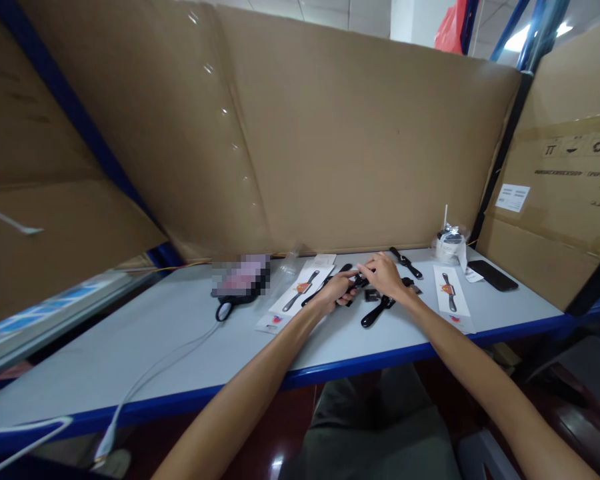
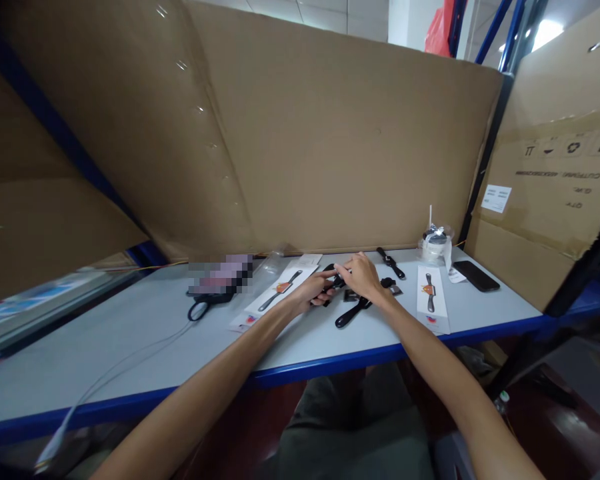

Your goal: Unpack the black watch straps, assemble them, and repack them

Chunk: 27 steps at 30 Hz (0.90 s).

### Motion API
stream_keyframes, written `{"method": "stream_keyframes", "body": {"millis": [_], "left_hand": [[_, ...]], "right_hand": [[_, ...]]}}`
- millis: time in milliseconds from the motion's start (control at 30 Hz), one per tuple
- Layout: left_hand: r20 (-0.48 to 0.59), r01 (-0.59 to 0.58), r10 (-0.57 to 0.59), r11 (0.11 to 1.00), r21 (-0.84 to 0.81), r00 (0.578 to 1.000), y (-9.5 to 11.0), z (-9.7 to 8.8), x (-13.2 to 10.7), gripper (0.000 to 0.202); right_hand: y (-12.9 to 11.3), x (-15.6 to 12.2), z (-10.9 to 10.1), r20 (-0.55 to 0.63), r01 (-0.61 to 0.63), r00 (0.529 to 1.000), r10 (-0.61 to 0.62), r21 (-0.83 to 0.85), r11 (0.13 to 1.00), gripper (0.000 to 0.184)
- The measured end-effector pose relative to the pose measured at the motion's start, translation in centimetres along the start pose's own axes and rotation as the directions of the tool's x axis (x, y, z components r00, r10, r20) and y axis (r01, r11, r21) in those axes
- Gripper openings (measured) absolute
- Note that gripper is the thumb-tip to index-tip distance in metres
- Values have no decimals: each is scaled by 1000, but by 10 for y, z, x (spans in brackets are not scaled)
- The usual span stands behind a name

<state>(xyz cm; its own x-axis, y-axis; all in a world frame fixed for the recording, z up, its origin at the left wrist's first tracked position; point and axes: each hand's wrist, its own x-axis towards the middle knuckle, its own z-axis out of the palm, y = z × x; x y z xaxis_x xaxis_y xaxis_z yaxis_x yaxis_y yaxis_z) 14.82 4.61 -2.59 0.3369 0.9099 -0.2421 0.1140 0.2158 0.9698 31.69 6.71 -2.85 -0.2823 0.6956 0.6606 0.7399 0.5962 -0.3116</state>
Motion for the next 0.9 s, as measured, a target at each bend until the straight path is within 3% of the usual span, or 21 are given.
{"method": "stream_keyframes", "body": {"millis": [167,267,500,600,700,800,867,900], "left_hand": [[-102,-97,102,994,58,989,3,2,-2,60],[-149,-121,129,991,63,980,5,3,-2,59],[-198,-180,172,983,-23,965,5,-1,-1,59],[-201,-195,183,980,-40,962,5,-2,-1,58],[-190,-207,194,977,-54,963,6,-2,-2,58],[-188,-216,204,975,-46,961,6,-2,-2,58],[-193,-218,207,975,-36,959,5,-2,-2,58],[-196,-220,210,975,-31,958,5,-2,-2,59]], "right_hand": [[8,5,-5,-151,-115,982,116,15,993,48],[14,6,-10,-173,-181,969,178,-3,983,48],[21,11,-5,-47,-402,905,422,221,888,19],[24,12,-3,53,-480,868,494,345,806,18],[23,11,-1,276,-577,817,507,415,704,18],[18,10,2,422,-626,777,466,447,638,16],[14,10,2,431,-632,774,464,485,605,15],[12,9,1,369,-603,797,477,503,619,16]]}}
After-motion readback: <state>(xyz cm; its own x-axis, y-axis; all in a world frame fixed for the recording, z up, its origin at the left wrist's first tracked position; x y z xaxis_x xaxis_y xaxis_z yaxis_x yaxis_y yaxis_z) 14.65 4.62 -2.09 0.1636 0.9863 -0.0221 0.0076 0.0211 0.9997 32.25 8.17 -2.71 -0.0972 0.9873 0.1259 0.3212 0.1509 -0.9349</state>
